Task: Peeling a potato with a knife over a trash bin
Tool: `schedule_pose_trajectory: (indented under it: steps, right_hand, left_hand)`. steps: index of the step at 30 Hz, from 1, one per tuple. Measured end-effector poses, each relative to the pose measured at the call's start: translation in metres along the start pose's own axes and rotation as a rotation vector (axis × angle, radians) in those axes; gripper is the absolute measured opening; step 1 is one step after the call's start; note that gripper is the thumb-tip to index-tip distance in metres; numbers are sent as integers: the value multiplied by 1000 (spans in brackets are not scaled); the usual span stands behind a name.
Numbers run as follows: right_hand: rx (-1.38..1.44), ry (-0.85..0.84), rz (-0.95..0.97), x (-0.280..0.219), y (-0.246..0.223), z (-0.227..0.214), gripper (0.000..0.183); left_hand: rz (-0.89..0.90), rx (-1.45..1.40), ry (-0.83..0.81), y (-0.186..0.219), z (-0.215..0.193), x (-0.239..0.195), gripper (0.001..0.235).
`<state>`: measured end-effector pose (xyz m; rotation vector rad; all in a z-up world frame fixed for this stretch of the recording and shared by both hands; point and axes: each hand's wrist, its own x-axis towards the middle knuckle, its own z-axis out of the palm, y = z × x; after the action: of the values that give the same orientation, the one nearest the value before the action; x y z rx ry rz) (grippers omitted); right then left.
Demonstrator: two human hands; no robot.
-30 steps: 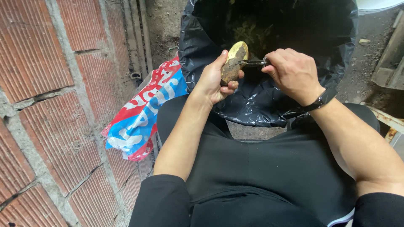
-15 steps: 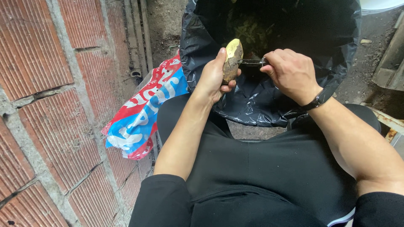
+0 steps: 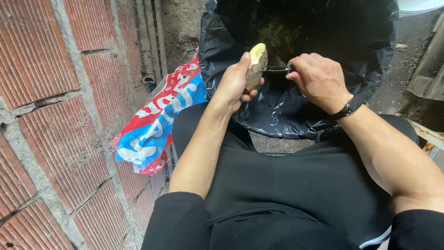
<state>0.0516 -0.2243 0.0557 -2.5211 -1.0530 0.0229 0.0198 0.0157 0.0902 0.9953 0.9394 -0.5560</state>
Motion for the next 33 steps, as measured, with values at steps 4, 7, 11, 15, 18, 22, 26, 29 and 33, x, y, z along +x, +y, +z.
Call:
schedule_pose_trajectory:
  steps: [4, 7, 11, 15, 18, 22, 26, 29, 33]
  right_hand:
    - [11, 2, -10, 2, 0, 5, 50]
    - [-3, 45, -63, 10, -8, 0, 49]
    - [121, 155, 109, 20, -10, -18, 27]
    - [377, 161, 287, 13, -8, -21, 39]
    - [577, 105, 400, 11, -7, -16, 33]
    - [664, 67, 393, 12, -14, -19, 32]
    - [668, 119, 293, 9, -17, -15, 46]
    - [619, 89, 276, 8, -22, -20, 44]
    - [371, 46, 151, 3, -18, -10, 50]
  left_hand:
    - [-45, -71, -48, -8, 2, 4, 58]
    - [-136, -46, -91, -22, 9, 12, 59]
    - [-125, -220, -91, -9, 5, 15, 52]
    - [-86, -264, -118, -6, 3, 11, 50]
    - [-2, -223, -182, -8, 11, 8, 50]
    - [55, -241, -289, -12, 13, 8, 53]
    - [170, -246, -258, -23, 13, 20, 52]
    - [229, -249, -272, -29, 13, 28, 55]
    - [275, -275, -283, -40, 13, 35, 60]
